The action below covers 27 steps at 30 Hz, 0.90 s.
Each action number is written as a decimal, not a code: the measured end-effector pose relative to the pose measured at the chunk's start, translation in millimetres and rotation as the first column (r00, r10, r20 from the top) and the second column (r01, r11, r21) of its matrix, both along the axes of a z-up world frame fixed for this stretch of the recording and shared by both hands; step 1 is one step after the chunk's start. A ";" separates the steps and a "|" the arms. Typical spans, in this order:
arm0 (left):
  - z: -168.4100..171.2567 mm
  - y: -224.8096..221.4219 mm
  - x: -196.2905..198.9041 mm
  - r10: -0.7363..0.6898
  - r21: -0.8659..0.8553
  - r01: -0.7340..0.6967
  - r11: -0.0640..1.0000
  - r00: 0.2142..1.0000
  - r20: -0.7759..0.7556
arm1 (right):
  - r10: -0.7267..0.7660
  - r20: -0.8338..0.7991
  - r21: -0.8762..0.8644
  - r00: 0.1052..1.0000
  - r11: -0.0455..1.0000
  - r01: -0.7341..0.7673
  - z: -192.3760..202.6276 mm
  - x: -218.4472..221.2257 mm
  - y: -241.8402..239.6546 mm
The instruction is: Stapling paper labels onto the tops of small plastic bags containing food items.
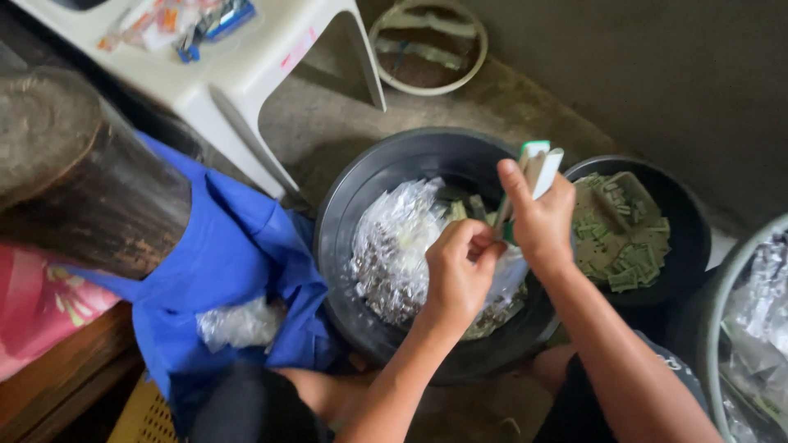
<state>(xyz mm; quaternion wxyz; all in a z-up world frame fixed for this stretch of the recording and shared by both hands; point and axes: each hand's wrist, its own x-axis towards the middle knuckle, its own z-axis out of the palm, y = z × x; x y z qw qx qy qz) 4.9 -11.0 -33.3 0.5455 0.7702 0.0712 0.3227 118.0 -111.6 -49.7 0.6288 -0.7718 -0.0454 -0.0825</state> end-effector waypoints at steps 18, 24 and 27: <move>-148.8 78.7 105.0 -0.446 -0.349 0.374 0.859 0.882 -0.153 | 0.048 -0.396 -0.287 0.917 0.942 -0.173 -8.3 2.8 -131.3; -410.2 217.5 114.6 0.387 0.454 -0.130 0.881 0.749 -0.537 | 0.866 -0.495 -0.383 0.073 -0.142 -0.913 -392.4 123.8 -323.2; -431.6 221.1 98.2 0.537 0.625 0.040 0.780 0.471 -0.700 | 0.549 -0.797 -0.595 0.253 -0.785 -0.172 -280.6 132.9 -174.5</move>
